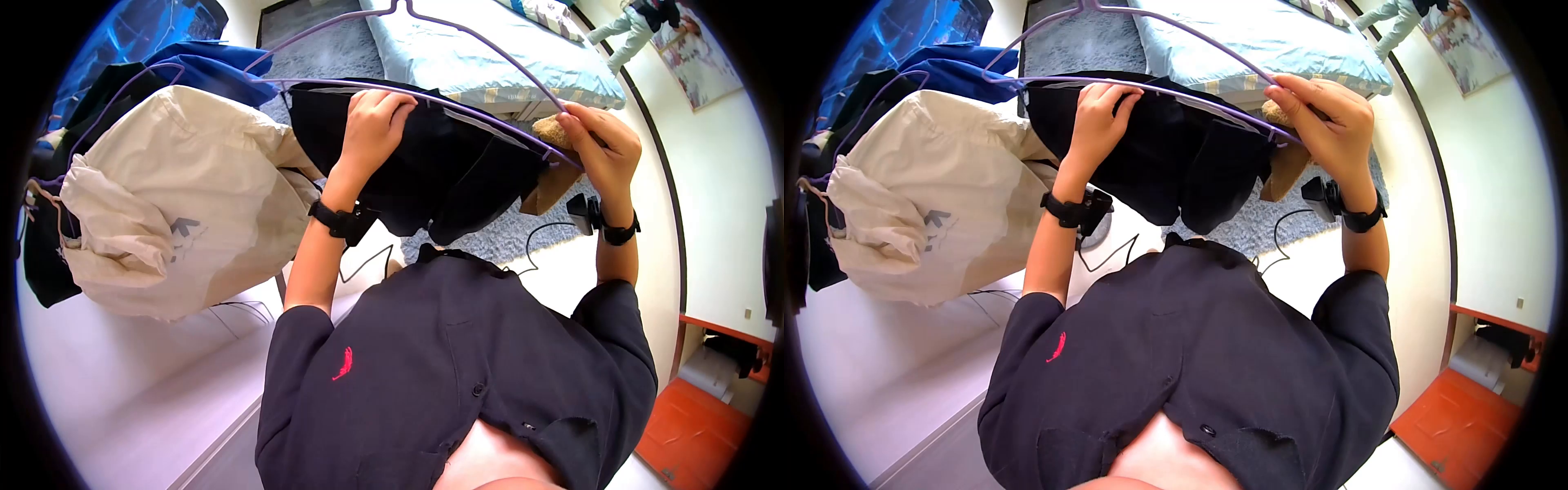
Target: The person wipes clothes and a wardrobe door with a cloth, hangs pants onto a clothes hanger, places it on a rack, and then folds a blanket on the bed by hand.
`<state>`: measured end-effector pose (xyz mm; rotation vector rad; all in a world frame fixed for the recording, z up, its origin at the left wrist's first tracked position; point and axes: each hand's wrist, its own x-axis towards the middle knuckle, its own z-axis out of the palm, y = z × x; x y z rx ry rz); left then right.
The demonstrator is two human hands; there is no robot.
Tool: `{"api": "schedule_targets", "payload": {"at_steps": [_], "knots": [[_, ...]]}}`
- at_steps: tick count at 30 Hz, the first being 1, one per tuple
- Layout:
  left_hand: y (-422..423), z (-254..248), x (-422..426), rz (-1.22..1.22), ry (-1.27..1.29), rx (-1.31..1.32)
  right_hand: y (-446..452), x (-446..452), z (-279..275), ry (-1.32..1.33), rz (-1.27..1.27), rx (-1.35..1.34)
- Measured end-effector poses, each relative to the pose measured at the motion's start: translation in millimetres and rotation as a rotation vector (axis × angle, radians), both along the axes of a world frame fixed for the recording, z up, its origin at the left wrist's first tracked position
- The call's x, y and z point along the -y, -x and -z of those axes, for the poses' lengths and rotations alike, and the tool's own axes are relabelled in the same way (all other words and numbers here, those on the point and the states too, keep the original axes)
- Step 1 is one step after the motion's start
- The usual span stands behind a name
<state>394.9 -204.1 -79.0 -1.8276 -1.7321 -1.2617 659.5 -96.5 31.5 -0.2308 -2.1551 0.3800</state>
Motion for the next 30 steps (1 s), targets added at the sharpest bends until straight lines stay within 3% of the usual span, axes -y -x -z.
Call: {"api": "schedule_targets", "payload": {"at_steps": [3,5,7,9,10,13,14,15,17,19,21,23,25,27,29,30], "knots": [[-3.8,-23.7,18.1,0.129,-0.122,-0.062,-5.0,-11.1,5.9,-0.041,0.012,-0.051],[2.6,-45.6,41.6,0.029,-0.251,-0.311,-13.5,-15.0,1.7,-0.08,0.063,0.037],[12.9,-71.1,51.3,-0.187,-0.315,-0.295,-16.0,-19.6,-5.3,-0.12,-0.01,0.009],[33.4,-81.3,48.2,-0.245,-0.315,-0.296,-18.4,-29.3,-11.0,-0.222,-0.074,0.016],[43.2,-85.2,46.2,-0.276,-0.261,-0.469,-20.2,-36.2,-10.9,-0.183,-0.055,0.021],[46.1,-87.4,60.0,-0.402,-0.191,-0.429,-23.4,-48.9,-15.6,-0.145,-0.095,-0.007],[42.1,-90.4,60.2,-0.399,-0.227,-0.261,-22.7,-54.0,-17.2,-0.144,-0.093,-0.011],[42.2,-90.4,58.3,-0.396,-0.227,-0.264,-21.4,-59.7,-18.5,-0.194,-0.116,-0.054],[43.4,-84.8,55.2,-0.257,-0.105,-0.391,-24.2,-61.3,-18.8,-0.242,-0.138,-0.097],[38.6,-67.7,55.9,-0.315,-0.112,-0.473,-30.8,-54.9,-21.5,-0.231,-0.095,0.001],[44.0,-40.0,67.4,-0.475,-0.161,-0.408,-35.0,-44.8,-15.3,-0.256,-0.134,-0.027],[44.4,-3.9,73.2,-0.495,-0.373,-0.079,-41.5,-23.7,-15.4,-0.261,-0.126,0.019],[28.7,19.8,88.1,-0.63,-0.147,-0.138,-42.8,-8.7,-7.4,-0.216,-0.181,-0.013],[18.6,59.4,82.3,-0.368,-0.318,0.216,-41.2,-3.0,-0.5,-0.143,-0.214,-0.013],[-3.5,70.5,101.4,-0.609,0.168,0.352,-37.4,-4.4,10.0,-0.038,-0.205,-0.01],[2.0,96.9,106.5,-0.384,0.198,0.696,-33.8,-5.2,15.3,-0.008,-0.182,-0.003]]}}
